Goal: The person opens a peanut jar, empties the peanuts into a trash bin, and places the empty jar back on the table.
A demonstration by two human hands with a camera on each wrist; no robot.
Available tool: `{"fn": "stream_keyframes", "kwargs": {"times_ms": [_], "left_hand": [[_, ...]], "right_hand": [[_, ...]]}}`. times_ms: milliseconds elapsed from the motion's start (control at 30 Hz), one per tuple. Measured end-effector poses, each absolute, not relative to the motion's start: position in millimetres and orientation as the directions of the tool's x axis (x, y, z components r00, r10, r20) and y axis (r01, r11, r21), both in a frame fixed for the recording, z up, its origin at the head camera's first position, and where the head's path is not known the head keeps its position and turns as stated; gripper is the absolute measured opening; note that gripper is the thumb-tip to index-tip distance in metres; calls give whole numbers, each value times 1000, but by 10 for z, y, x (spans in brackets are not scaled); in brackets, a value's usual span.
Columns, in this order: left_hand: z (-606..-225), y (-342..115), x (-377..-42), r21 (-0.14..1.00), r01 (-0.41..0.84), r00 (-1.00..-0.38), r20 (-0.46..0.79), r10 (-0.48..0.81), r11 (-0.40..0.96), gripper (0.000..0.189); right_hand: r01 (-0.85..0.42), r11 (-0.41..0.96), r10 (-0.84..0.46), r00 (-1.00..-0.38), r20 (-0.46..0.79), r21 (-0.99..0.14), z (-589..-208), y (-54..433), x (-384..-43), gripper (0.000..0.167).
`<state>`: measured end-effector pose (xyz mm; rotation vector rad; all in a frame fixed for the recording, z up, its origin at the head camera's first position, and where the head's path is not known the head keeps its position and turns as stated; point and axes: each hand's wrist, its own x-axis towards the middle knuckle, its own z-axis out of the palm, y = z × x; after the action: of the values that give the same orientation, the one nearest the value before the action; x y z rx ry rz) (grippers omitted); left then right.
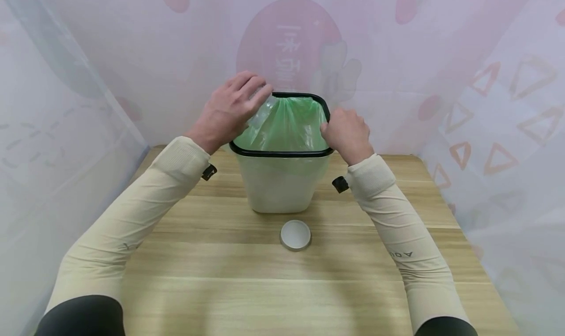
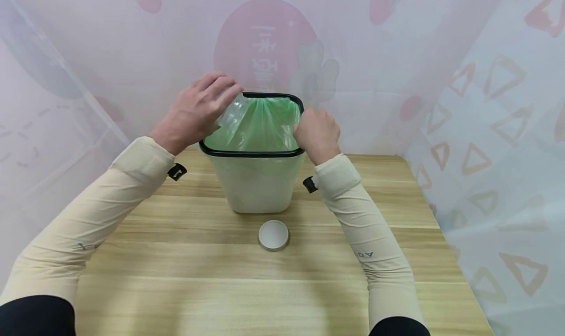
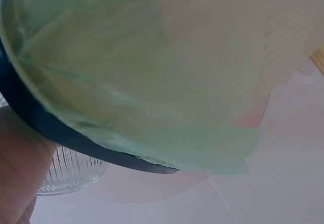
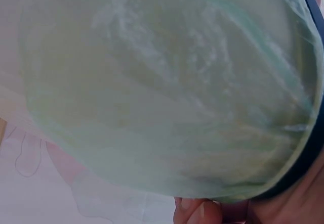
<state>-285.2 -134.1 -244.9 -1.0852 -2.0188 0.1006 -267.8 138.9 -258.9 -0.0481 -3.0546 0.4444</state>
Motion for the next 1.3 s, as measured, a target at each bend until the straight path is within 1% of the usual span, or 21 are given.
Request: {"fn": "stream_keyframes", "kwargs": {"times_ms": [100, 167, 367, 500, 667, 967, 1133, 1300], "left_hand": [[-2454, -1352, -2839, -382, 654, -341, 622, 705, 654, 45], [-2454, -1359, -2831, -363, 653, -361, 622, 695, 664, 50], [-2467, -1370, -2823, -310, 669, -381, 638, 669, 676, 56], [-2481, -1381, -2811, -253, 684, -415, 638, 649, 685, 61], [-2482, -1403, -2790, -152, 698, -479, 628, 613, 700, 69], [-2464, -1431, -2754, 42, 674, -609, 596, 523, 738, 84], [-2460, -1447, -2725, 189, 639, -688, 574, 445, 745, 84], [-2441, -1463, -2692, 298, 610, -736, 556, 386, 734, 86]], "right_hand": [[24, 958, 39, -998, 49, -284, -2588, 1389, -2676, 27], [24, 958, 40, -998, 49, -285, -2588, 1388, -2674, 27], [28, 956, 40, -999, 37, -291, -2584, 1383, -2669, 27], [30, 955, 39, -999, 27, -296, -2583, 1385, -2668, 28], [29, 955, 38, -999, 23, -296, -2586, 1389, -2668, 29], [25, 956, 36, -999, 30, -291, -2569, 1407, -2661, 30], [27, 956, 37, -999, 30, -292, -2571, 1417, -2665, 30], [25, 955, 36, -999, 31, -296, -2580, 1429, -2666, 30]]}}
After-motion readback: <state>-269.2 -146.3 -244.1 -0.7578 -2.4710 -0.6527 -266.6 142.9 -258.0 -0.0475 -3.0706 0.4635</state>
